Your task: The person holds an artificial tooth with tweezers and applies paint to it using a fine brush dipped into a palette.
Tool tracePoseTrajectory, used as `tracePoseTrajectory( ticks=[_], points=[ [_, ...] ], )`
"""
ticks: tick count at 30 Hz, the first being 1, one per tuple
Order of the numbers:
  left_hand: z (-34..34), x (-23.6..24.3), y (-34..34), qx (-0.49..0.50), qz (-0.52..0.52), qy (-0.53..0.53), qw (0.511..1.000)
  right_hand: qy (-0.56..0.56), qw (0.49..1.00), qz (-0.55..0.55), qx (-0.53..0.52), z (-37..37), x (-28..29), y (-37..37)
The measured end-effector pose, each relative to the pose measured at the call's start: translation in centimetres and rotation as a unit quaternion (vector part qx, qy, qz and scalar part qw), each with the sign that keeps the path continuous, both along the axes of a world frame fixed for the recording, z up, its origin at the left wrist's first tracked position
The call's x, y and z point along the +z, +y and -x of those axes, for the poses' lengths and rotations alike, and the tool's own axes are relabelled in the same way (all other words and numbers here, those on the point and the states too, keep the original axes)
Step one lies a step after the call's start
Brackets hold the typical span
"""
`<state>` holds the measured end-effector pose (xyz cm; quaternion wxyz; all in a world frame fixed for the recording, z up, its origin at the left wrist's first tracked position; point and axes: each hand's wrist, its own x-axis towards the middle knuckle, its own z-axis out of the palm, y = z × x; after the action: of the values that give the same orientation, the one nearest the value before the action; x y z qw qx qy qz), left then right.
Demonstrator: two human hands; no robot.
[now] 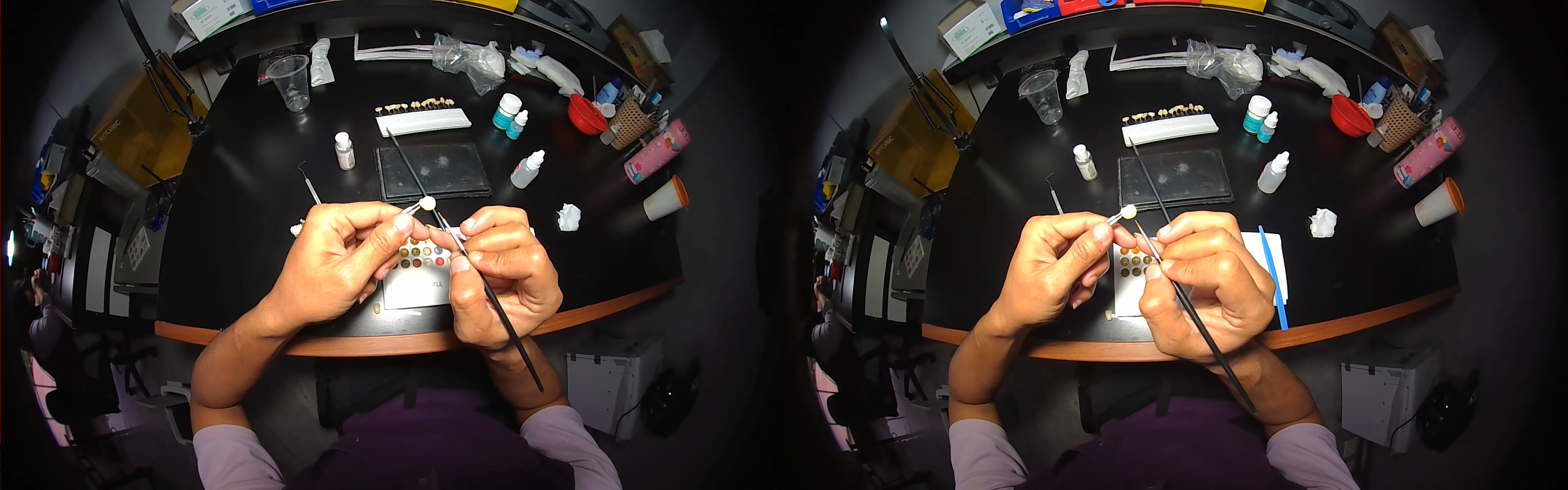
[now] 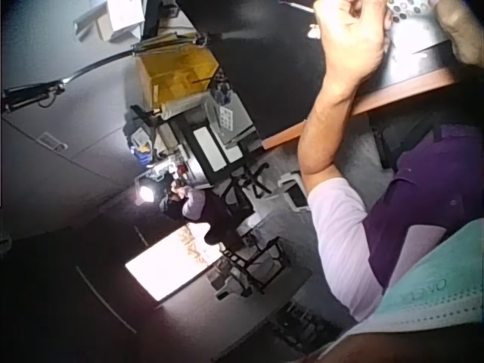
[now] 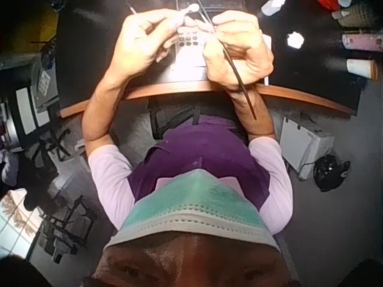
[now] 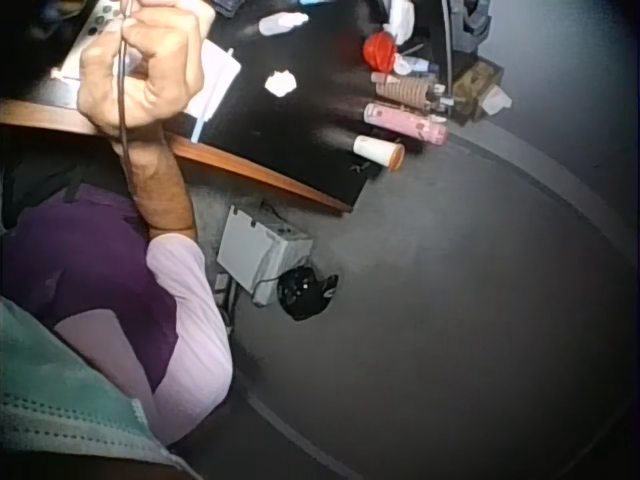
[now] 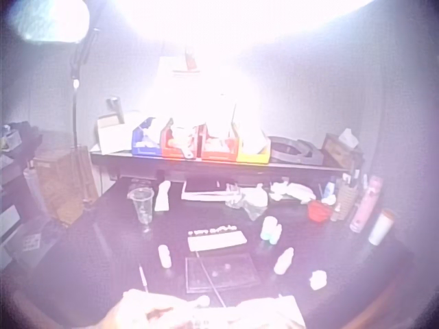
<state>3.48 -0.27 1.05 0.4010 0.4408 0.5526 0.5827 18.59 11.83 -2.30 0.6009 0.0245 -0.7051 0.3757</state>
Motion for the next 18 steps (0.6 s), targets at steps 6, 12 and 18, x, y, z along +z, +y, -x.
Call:
tracePoseTrajectory(
  ticks=[6, 12, 18],
  points=[
    [0.2, -0.1, -0.2, -0.004, -0.01, 0.005, 1.0, -0.001, 0.999, -0.041, -0.013, 0.3, 0.3, 0.2],
    [0.4, 0.0, -0.1, 0.007, -0.02, 0.067, 0.998, 0.003, 1.0, -0.005, -0.005, -0.2, 0.3, -0.2],
    [0.8, -1.3, 0.3, 0.066, -0.053, 0.149, 0.985, -0.028, 0.994, -0.101, -0.004, -0.7, 1.5, -0.7]
  ],
)
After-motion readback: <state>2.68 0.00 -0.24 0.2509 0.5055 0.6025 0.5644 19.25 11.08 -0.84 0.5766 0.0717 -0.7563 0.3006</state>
